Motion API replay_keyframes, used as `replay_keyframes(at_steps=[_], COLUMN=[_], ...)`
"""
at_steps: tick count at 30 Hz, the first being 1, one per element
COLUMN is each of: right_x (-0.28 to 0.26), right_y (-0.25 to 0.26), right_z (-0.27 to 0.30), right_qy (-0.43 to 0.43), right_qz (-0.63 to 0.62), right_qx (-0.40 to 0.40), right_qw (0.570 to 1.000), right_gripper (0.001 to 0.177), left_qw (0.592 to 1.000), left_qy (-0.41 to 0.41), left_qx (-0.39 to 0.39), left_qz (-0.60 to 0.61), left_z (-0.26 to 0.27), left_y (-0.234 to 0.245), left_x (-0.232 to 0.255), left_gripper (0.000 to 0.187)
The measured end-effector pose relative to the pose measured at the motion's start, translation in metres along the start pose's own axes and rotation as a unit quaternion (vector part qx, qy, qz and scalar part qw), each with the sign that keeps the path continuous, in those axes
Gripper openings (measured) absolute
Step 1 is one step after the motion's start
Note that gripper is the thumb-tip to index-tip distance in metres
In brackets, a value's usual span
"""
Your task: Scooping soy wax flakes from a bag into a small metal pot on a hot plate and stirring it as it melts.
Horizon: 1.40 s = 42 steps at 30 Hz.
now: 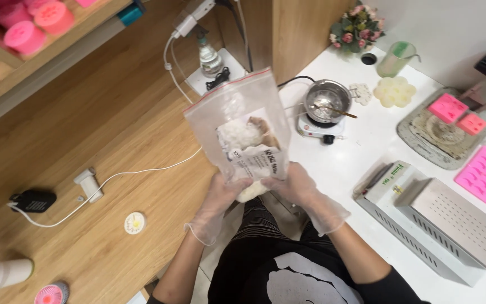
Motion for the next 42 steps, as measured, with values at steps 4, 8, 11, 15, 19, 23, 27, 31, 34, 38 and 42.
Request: replay_keyframes(at_steps=[4,8,11,15,19,23,27,31,34,38,42], right_x=[0.008,-0.007,0.003,0.049,0.130,0.184,0.196,0.160,0.145,0.162,0.172], right_y=[-0.049,-0.063,-0.060,-0.041,-0.010,0.046,0.091,0.115,0.119,0.104,0.091], right_z=[-0.043,-0.063,-0.064,-0.061,-0.051,-0.026,-0.005,0.003,0.003,0.011,0.029], right_qy=[-0.009,0.120,-0.056,-0.115,-0.153,-0.168,-0.184,-0.158,-0.148,-0.139,-0.140], right_qz=[0.023,-0.132,-0.064,-0.014,-0.063,-0.159,-0.182,-0.204,-0.203,-0.218,-0.232], right_qx=[-0.076,-0.023,-0.117,-0.073,0.004,0.134,0.236,0.299,0.295,0.255,0.229], right_qw=[0.997,0.984,0.990,0.991,0.986,0.964,0.937,0.919,0.922,0.932,0.935], right_gripper=[0.039,0.072,0.067,0.066,0.060,0.055,0.047,0.050,0.050,0.046,0.037], left_qw=[0.999,0.994,0.980,0.940,0.923,0.884,0.839,0.857,0.826,0.770,0.804], left_qy=[0.006,-0.012,0.019,0.117,0.063,-0.035,-0.126,-0.131,-0.175,-0.231,0.002], left_qx=[0.045,0.109,0.187,0.288,0.343,0.467,0.462,0.360,0.403,0.506,0.443], left_qz=[-0.001,0.014,0.065,0.139,0.161,0.000,-0.257,-0.346,-0.354,-0.313,-0.396], left_z=[-0.006,-0.029,-0.042,-0.063,-0.093,-0.061,-0.037,-0.046,-0.055,-0.089,-0.148], left_y=[0.041,0.072,0.087,0.115,0.154,0.163,0.108,0.069,0.098,0.198,0.277], left_x=[-0.024,-0.068,-0.081,-0.107,-0.139,-0.117,-0.088,-0.088,-0.085,-0.042,-0.025], left_gripper=[0.032,0.030,0.033,0.046,0.059,0.072,0.063,0.059,0.056,0.068,0.075])
Point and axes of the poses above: each hand's wrist, its own z-axis away from the middle knuckle, its own y-axis out of the back of the hand, x = y × z, the point moved 5 cm from there along -z, towards the middle knuckle, and after that the axes turned 6 degrees about y, right-handed, at the moved point
